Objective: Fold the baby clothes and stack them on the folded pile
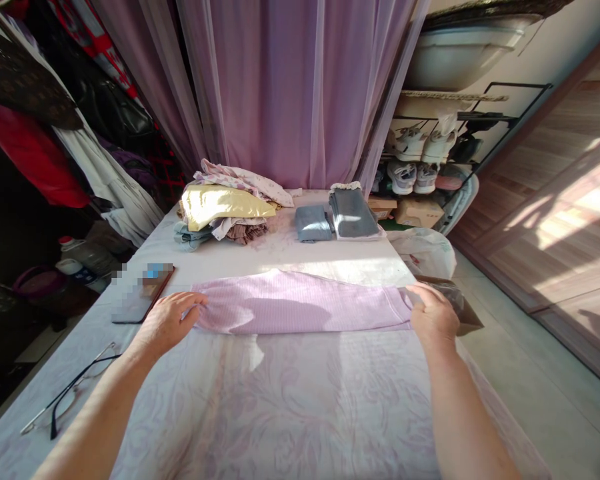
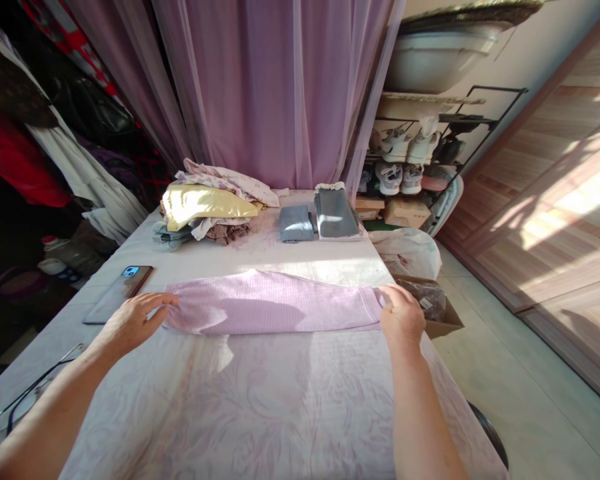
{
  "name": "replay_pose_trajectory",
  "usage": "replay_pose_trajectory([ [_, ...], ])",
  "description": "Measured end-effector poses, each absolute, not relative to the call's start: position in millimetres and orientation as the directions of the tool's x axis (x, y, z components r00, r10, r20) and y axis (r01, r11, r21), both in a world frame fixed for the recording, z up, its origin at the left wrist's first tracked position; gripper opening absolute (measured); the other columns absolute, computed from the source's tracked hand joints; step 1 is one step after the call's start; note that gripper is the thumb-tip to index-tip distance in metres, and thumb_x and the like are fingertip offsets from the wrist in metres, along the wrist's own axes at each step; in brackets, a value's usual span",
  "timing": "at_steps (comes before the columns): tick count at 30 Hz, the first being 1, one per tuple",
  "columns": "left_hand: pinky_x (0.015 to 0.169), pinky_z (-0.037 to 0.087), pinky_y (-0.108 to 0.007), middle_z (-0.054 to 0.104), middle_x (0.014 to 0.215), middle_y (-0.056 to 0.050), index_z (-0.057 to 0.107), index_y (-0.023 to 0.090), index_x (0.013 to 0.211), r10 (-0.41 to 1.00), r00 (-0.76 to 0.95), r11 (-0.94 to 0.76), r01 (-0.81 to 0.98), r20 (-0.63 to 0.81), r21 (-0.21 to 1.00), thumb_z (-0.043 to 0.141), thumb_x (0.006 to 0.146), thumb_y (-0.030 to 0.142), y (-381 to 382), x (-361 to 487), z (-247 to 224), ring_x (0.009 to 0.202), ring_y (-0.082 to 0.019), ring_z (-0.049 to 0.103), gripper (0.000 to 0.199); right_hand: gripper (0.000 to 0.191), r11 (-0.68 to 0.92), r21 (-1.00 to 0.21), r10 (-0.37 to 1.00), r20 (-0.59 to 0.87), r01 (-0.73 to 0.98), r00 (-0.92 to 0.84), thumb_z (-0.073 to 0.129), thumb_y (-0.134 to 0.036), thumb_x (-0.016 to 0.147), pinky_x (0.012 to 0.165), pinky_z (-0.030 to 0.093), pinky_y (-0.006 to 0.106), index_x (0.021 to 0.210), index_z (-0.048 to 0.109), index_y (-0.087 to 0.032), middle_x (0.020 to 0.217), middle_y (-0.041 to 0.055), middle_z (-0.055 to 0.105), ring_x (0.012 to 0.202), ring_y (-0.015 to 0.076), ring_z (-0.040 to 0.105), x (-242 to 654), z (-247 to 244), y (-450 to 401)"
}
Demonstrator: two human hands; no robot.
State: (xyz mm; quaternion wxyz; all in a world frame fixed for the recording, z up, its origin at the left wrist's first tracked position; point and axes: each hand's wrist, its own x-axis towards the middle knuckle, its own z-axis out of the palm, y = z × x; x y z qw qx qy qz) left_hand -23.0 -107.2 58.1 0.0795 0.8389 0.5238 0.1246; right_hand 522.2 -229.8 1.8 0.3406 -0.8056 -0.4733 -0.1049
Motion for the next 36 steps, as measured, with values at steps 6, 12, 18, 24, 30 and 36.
replay_pose_trajectory([
  [6,0.111,0.039,-0.042,0.069,0.126,-0.007,0.070,0.021,0.116,0.821,0.539,-0.571,0.791,0.191,0.221,0.039,0.091,0.038,-93,29,37,0.124,-0.026,0.057,0.043,0.033,-0.061,-0.474,0.920,0.314,0.878,0.233,0.045,-0.025,0.087,0.092,0.049,0.031,0.103,0.074,-0.026,0.107,0.0045,0.075,0.103,0.0223,0.066,401,49,-145],
  [12,0.117,0.029,-0.051,0.051,0.147,-0.009,0.056,0.021,0.138,0.815,0.541,-0.570,0.812,0.208,0.124,0.041,0.095,0.044,-102,47,-3,0.140,-0.030,0.040,0.051,0.030,-0.022,-0.396,0.998,-0.066,0.918,-0.004,0.044,-0.034,0.094,0.078,0.046,0.025,0.094,0.074,-0.027,0.101,0.0032,0.076,0.093,0.0196,0.067,301,45,-77],
  [18,0.119,0.024,-0.051,0.047,0.151,-0.009,0.052,0.021,0.142,0.814,0.541,-0.568,0.817,0.211,0.098,0.039,0.097,0.048,-106,46,-9,0.143,-0.029,0.036,0.054,0.035,-0.073,-0.342,0.983,-0.186,0.937,0.009,0.055,-0.049,0.086,0.068,0.044,0.027,0.069,0.071,-0.023,0.068,0.0035,0.070,0.068,0.0184,0.064,295,55,-57],
  [24,0.121,0.023,-0.047,0.049,0.149,-0.007,0.050,0.022,0.144,0.811,0.530,-0.567,0.816,0.247,0.110,0.040,0.096,0.046,-110,50,-11,0.143,-0.027,0.037,0.054,0.027,-0.062,-0.387,0.984,-0.179,0.920,-0.009,0.059,-0.047,0.079,0.069,0.044,0.027,0.070,0.070,-0.024,0.066,-0.0011,0.070,0.061,0.0131,0.057,293,62,-63],
  [30,0.121,0.022,-0.049,0.050,0.149,-0.007,0.050,0.022,0.143,0.820,0.511,-0.555,0.819,0.257,0.143,0.041,0.096,0.044,-111,51,-10,0.142,-0.029,0.037,0.053,0.035,-0.125,-0.658,0.992,-0.074,0.742,0.101,0.048,-0.037,0.077,0.077,0.044,0.028,0.105,0.069,-0.031,0.088,-0.0080,0.077,0.072,0.0135,0.063,289,31,-57],
  [36,0.121,0.014,-0.054,0.052,0.147,-0.006,0.053,0.026,0.141,0.843,0.473,-0.519,0.841,0.257,0.153,0.045,0.094,0.045,-113,53,-5,0.141,-0.032,0.038,0.052,0.036,-0.144,-0.663,0.968,0.060,0.735,0.244,0.042,-0.042,0.084,0.084,0.045,0.032,0.111,0.066,-0.040,0.105,-0.0108,0.075,0.093,0.0174,0.066,282,7,-64],
])
